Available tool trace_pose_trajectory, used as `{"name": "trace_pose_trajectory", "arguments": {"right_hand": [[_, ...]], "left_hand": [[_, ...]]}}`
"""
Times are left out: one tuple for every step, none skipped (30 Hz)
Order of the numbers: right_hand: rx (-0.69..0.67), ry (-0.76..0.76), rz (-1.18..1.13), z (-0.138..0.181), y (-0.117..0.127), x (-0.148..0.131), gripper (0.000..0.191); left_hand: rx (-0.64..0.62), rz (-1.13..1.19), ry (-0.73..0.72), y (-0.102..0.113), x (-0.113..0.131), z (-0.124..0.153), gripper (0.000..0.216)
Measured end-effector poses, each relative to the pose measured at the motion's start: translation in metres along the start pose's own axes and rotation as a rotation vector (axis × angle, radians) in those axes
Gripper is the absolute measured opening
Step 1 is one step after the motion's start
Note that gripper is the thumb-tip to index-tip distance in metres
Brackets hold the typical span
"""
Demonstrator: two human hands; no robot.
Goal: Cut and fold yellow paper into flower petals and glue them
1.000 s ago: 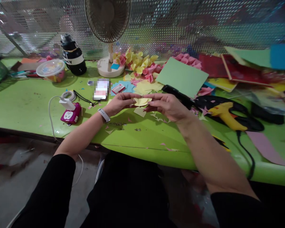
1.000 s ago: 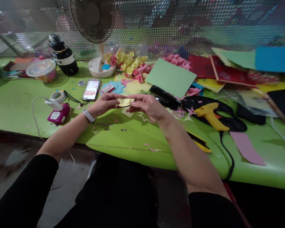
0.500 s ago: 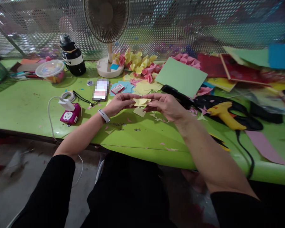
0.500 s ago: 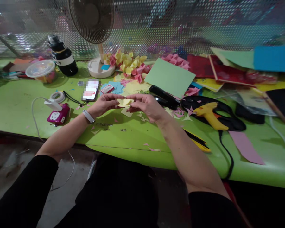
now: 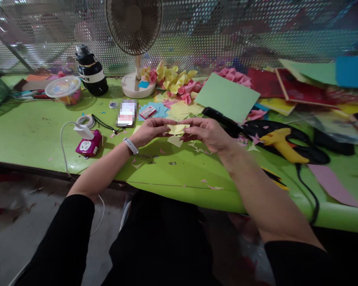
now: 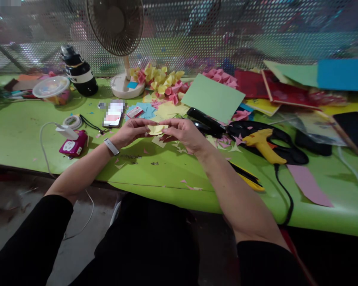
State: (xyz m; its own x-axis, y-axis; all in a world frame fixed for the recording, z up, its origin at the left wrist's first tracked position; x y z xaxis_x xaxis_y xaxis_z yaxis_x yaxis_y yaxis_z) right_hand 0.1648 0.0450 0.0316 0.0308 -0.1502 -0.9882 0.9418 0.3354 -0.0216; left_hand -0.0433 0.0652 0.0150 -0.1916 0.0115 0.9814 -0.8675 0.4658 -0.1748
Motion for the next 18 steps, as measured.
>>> {"name": "trace_pose_trajectory", "arguments": {"right_hand": [[-0.002,0.0,0.004,0.0,0.0,-0.0001,0.032],[-0.004,0.0,0.008,0.0,0.0001,-0.0002,0.032],[-0.004,0.001,0.011,0.0001,0.0001,-0.0004,0.033],[-0.004,0.0,0.014,0.0001,0.0002,-0.0006,0.033],[-0.004,-0.002,0.015,0.0001,0.0002,-0.0008,0.033],[-0.004,-0.004,0.016,0.0,0.0002,-0.0008,0.033],[-0.005,-0.007,0.018,-0.0002,0.0001,-0.0007,0.034],[-0.006,-0.009,0.022,-0.0005,0.0,-0.0003,0.034],[-0.004,-0.008,0.025,-0.0009,-0.0001,0.0002,0.034],[-0.002,-0.007,0.03,-0.0013,-0.0003,0.0008,0.034],[0.004,-0.005,0.036,-0.0017,-0.0004,0.0014,0.033],[0.01,-0.003,0.043,-0.002,-0.0006,0.0019,0.033],[0.015,-0.002,0.051,-0.0021,-0.001,0.0024,0.032],[0.018,0.0,0.059,-0.0021,-0.0013,0.0027,0.032],[0.017,0.003,0.067,-0.0019,-0.0018,0.0028,0.032],[0.013,0.006,0.076,-0.0017,-0.0022,0.0029,0.033],[0.006,0.011,0.085,-0.0015,-0.0026,0.0029,0.034],[0.0,0.018,0.096,-0.0014,-0.0028,0.0031,0.035]], "left_hand": [[0.001,0.003,-0.001,-0.0001,0.0,0.0,0.023],[0.003,0.005,0.0,-0.0003,0.0001,0.0001,0.023],[0.006,0.005,0.0,-0.0006,0.0003,0.0001,0.022],[0.007,0.004,0.0,-0.0009,0.0005,0.0002,0.022],[0.008,0.004,-0.001,-0.0012,0.0007,0.0002,0.022],[0.008,0.003,-0.002,-0.0016,0.0009,0.0003,0.021],[0.008,0.002,-0.001,-0.0019,0.0011,0.0004,0.021],[0.009,-0.002,0.002,-0.0022,0.0012,0.0006,0.021],[0.011,-0.007,0.005,-0.0025,0.0013,0.0007,0.022],[0.012,-0.015,0.006,-0.0028,0.0014,0.0009,0.022],[0.011,-0.024,0.005,-0.0032,0.0015,0.0011,0.022],[0.009,-0.03,0.002,-0.0036,0.0017,0.0012,0.022],[0.006,-0.034,-0.001,-0.004,0.0018,0.0014,0.022],[0.006,-0.04,0.0,-0.0044,0.0019,0.0015,0.022],[0.007,-0.047,0.004,-0.0046,0.0019,0.0016,0.022],[0.012,-0.054,0.011,-0.0046,0.0017,0.0016,0.023],[0.019,-0.058,0.02,-0.0044,0.0015,0.0016,0.023],[0.027,-0.058,0.029,-0.004,0.0012,0.0015,0.023]]}}
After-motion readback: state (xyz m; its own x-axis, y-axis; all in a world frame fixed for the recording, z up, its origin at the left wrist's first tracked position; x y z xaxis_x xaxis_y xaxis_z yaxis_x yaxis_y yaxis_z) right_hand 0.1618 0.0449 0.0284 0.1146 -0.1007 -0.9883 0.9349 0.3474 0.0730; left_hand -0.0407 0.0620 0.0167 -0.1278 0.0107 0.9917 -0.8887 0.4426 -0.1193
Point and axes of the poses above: each hand's wrist, its own z-axis away from the middle knuckle, its own y-axis out of the back of the hand, x = y × z, the point moved 2 cm from there along -z, towards the middle knuckle, and after that the axes turned 6 degrees about -y, right-handed, at the moved point
